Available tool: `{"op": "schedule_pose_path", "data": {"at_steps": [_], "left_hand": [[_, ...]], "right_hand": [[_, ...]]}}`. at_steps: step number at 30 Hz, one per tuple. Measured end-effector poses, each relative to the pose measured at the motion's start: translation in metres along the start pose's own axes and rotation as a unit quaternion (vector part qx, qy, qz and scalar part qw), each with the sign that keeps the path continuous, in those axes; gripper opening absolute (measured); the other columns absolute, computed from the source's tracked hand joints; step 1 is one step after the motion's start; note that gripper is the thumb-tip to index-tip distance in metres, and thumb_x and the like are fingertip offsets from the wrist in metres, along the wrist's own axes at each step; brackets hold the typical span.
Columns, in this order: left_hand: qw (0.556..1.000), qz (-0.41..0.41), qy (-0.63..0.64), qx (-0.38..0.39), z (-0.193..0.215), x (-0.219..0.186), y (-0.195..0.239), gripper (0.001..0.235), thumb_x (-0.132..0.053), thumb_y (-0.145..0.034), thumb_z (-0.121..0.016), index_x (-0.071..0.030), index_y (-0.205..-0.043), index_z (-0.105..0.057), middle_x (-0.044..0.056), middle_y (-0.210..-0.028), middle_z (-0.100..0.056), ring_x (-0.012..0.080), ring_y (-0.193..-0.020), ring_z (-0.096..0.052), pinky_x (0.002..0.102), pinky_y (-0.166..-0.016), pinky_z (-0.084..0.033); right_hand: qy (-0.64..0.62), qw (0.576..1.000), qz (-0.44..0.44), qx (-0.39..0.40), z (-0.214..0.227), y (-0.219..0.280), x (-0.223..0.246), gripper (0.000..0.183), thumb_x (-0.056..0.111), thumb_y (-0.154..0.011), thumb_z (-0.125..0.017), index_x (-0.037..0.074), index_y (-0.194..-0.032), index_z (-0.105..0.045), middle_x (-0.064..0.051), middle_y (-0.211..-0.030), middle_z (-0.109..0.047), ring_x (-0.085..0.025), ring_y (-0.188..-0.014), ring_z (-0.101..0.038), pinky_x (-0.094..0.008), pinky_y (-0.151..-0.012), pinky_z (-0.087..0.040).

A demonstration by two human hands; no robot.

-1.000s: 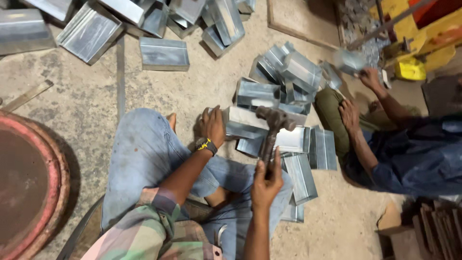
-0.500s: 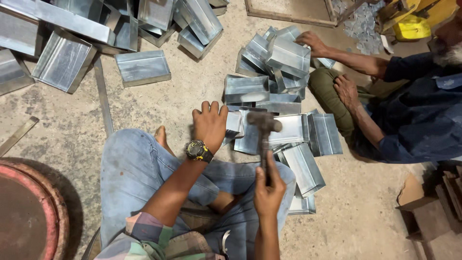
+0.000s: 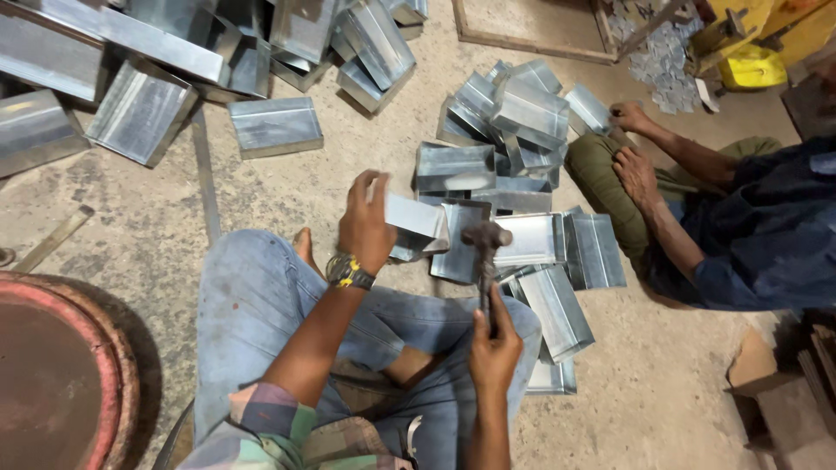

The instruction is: The person shapes small rectangular metal containers using a hammer. They pick up individual metal pieces from a pile on the floor and strike the edges and surfaces to flatten or bend them into shape.

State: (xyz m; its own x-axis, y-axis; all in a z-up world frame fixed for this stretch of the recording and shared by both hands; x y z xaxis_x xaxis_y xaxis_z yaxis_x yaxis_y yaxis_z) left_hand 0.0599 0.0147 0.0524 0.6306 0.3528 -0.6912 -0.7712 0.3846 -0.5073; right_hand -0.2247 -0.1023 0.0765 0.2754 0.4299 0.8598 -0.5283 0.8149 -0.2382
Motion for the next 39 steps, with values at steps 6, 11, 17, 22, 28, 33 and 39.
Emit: {"op": "schedule_pose_path", "data": {"at_steps": [6, 11, 17, 22, 28, 33, 39], "left_hand": [[0.981, 0.124, -0.048, 0.14, -0.05, 0.081, 0.027, 0.041, -0.018, -0.087, -0.067, -0.01, -0.127, -0.065, 0.015, -0.123, -0.068, 0.0367, -0.119, -0.061, 0.049, -0.099, -0.051], [0.975, -0.066, -0.19, 0.092, -0.053, 0.007, 0.008, 0.018, -0.008, -0.086, -0.068, -0.013, -0.103, -0.067, 0.008, -0.105, -0.066, 0.0291, -0.107, -0.06, 0.049, -0.099, -0.041], [0.952, -0.095, -0.219, 0.19, -0.059, -0.03, -0.003, 0.027, -0.017, -0.066, -0.066, -0.009, -0.092, -0.067, 0.012, -0.092, -0.064, 0.0317, -0.094, -0.059, 0.05, -0.09, -0.04], [0.949, -0.105, -0.244, 0.171, -0.061, -0.027, -0.003, 0.014, -0.012, -0.079, -0.064, -0.01, -0.093, -0.066, 0.011, -0.093, -0.063, 0.0306, -0.095, -0.058, 0.048, -0.093, -0.04], [0.949, -0.096, -0.249, 0.166, -0.064, -0.026, 0.003, 0.013, -0.013, -0.08, -0.062, -0.011, -0.092, -0.065, 0.01, -0.092, -0.063, 0.0305, -0.095, -0.058, 0.047, -0.09, -0.04], [0.949, -0.095, -0.254, 0.159, -0.067, -0.021, 0.001, 0.011, -0.014, -0.083, -0.061, -0.011, -0.093, -0.066, 0.01, -0.092, -0.064, 0.0308, -0.096, -0.057, 0.048, -0.09, -0.04], [0.948, -0.09, -0.259, 0.163, -0.067, -0.021, 0.0, 0.016, -0.013, -0.078, -0.063, -0.011, -0.094, -0.066, 0.01, -0.094, -0.065, 0.0302, -0.096, -0.058, 0.048, -0.091, -0.04]], "right_hand": [[-0.016, 0.999, -0.018, -0.043, 0.034, 0.001, -0.017, 0.05, 0.001, -0.095, -0.065, 0.001, -0.144, -0.058, -0.009, -0.121, -0.07, -0.008, -0.09, -0.061, -0.023, -0.076, -0.051], [-0.029, 0.995, -0.059, -0.071, 0.051, -0.001, 0.005, 0.054, 0.002, -0.096, -0.068, 0.003, -0.15, -0.06, -0.007, -0.082, -0.06, -0.008, -0.063, -0.05, -0.024, -0.056, -0.042], [-0.214, 0.964, 0.079, -0.134, 0.07, -0.002, 0.071, 0.056, -0.001, -0.102, -0.061, 0.003, -0.156, -0.044, -0.009, -0.09, -0.065, -0.011, -0.062, -0.055, -0.026, -0.053, -0.046], [-0.261, 0.929, 0.212, -0.155, 0.059, -0.001, 0.082, 0.067, -0.003, -0.109, -0.058, 0.013, -0.165, -0.024, -0.009, -0.092, -0.065, -0.013, -0.065, -0.054, -0.023, -0.052, -0.047], [0.195, 0.979, -0.02, 0.053, -0.027, -0.037, 0.012, 0.053, 0.004, -0.101, -0.069, 0.008, -0.154, -0.058, -0.023, -0.093, -0.065, -0.023, -0.084, -0.055, -0.034, -0.074, -0.051], [-0.001, 0.998, 0.054, 0.017, 0.001, -0.01, 0.017, 0.048, -0.001, -0.098, -0.065, -0.005, -0.145, -0.058, -0.013, -0.11, -0.065, -0.014, -0.093, -0.059, -0.03, -0.075, -0.049], [-0.096, 0.994, 0.026, -0.035, -0.024, -0.002, -0.012, 0.053, 0.001, -0.099, -0.065, -0.001, -0.151, -0.055, -0.012, -0.103, -0.062, -0.011, -0.083, -0.056, -0.024, -0.07, -0.046]]}}
Point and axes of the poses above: each hand's wrist, its own y-axis away from the middle knuckle, its own z-axis out of the back of the hand, x = y × z, the point moved 10 cm from there along -y, towards the middle knuckle
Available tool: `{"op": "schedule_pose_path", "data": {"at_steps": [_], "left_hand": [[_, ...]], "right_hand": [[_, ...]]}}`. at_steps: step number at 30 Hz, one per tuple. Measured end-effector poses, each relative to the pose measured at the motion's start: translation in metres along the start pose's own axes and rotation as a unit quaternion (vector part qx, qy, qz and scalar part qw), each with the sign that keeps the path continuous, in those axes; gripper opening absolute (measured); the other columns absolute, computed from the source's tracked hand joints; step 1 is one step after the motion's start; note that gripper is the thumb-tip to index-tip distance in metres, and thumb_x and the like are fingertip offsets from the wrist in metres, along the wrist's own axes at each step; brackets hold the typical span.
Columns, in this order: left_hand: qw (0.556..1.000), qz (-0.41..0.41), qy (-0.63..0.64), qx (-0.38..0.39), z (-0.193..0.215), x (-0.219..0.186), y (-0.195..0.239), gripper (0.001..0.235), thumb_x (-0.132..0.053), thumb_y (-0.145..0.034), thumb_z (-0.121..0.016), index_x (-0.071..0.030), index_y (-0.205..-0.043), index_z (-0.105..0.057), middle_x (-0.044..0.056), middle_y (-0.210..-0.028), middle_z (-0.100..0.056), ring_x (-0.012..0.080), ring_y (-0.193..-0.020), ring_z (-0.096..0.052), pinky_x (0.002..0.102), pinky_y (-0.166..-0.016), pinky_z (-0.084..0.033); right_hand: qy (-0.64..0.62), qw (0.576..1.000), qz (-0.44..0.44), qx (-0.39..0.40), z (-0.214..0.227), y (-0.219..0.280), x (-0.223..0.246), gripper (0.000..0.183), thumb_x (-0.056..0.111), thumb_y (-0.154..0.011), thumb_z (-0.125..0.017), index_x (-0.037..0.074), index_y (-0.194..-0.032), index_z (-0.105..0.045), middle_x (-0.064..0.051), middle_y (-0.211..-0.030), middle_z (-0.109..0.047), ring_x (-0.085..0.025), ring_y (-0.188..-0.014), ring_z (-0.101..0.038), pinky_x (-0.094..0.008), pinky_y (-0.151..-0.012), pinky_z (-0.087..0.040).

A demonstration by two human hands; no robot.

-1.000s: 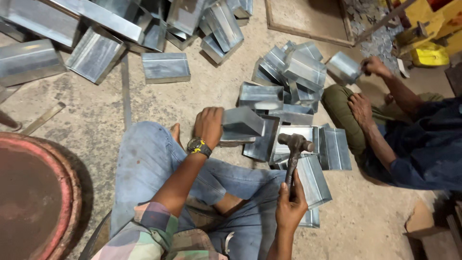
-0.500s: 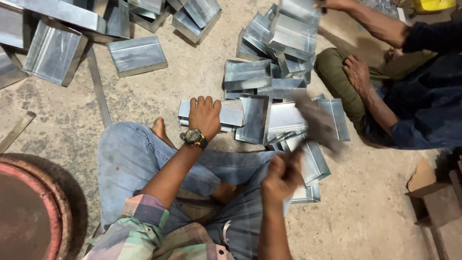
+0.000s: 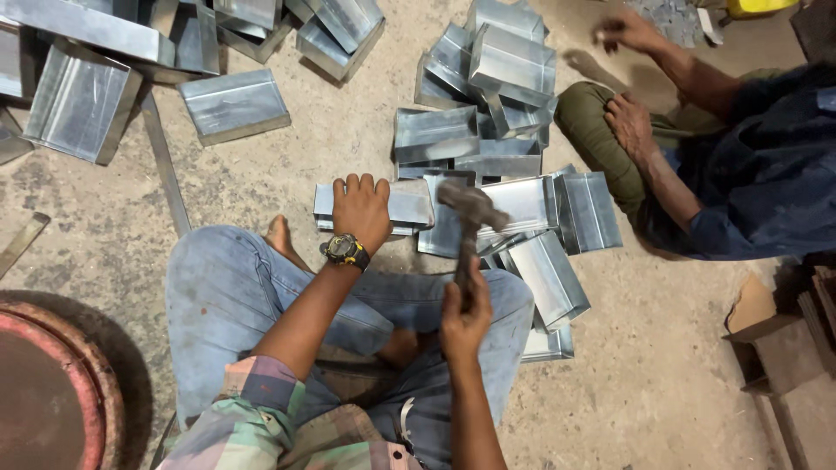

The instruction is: The person shapes small rectangular metal containers using a hammer. They pick up individual metal pieces from a pile on the floor and strike the edges and surfaces to flatten or bend them into shape.

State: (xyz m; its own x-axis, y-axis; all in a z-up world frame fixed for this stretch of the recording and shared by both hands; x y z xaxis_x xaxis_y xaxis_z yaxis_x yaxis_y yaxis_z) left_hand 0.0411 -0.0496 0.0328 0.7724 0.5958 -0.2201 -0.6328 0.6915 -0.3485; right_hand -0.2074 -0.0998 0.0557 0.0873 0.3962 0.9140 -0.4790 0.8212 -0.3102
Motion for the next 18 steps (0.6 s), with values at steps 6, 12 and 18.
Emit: {"op": "schedule_pose_path", "data": {"at_steps": [6, 12, 18], "left_hand": [[1.0, 0.011, 0.005, -0.006, -0.001, 0.005, 0.0, 0.018, -0.014, -0.079, -0.063, -0.01, -0.097, -0.066, 0.01, -0.094, -0.064, 0.0308, -0.095, -0.059, 0.05, -0.088, -0.039], [0.999, 0.008, 0.012, -0.033, -0.004, 0.003, -0.005, 0.015, -0.014, -0.083, -0.061, -0.011, -0.096, -0.065, 0.01, -0.094, -0.064, 0.0306, -0.095, -0.059, 0.052, -0.091, -0.04], [0.999, 0.028, 0.012, -0.021, -0.004, 0.002, -0.005, 0.016, -0.014, -0.081, -0.06, -0.011, -0.096, -0.066, 0.011, -0.095, -0.064, 0.0316, -0.096, -0.059, 0.051, -0.089, -0.04]], "right_hand": [[-0.046, 0.999, -0.021, 0.021, 0.014, -0.009, -0.012, 0.052, 0.001, -0.101, -0.062, 0.002, -0.152, -0.052, -0.007, -0.113, -0.066, -0.006, -0.076, -0.056, -0.021, -0.064, -0.047], [-0.017, 0.998, -0.063, 0.01, 0.011, -0.002, -0.026, 0.054, 0.001, -0.1, -0.066, 0.003, -0.153, -0.056, -0.022, -0.105, -0.061, -0.019, -0.083, -0.057, -0.03, -0.072, -0.046], [0.058, 0.995, -0.008, 0.085, -0.019, -0.009, -0.032, 0.05, 0.004, -0.097, -0.063, 0.004, -0.147, -0.056, -0.013, -0.135, -0.07, -0.016, -0.105, -0.066, -0.029, -0.09, -0.053]]}}
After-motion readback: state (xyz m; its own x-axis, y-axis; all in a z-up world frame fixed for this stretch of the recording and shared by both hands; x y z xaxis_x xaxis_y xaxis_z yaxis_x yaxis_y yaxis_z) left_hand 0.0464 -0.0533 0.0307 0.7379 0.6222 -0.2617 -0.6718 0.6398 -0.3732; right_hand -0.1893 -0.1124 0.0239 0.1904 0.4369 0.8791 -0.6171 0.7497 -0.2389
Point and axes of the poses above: each hand's wrist, its own y-axis away from the middle knuckle, its own z-axis out of the back of the hand, x = y × z, the point moved 10 cm from there along -y, towards the middle knuckle
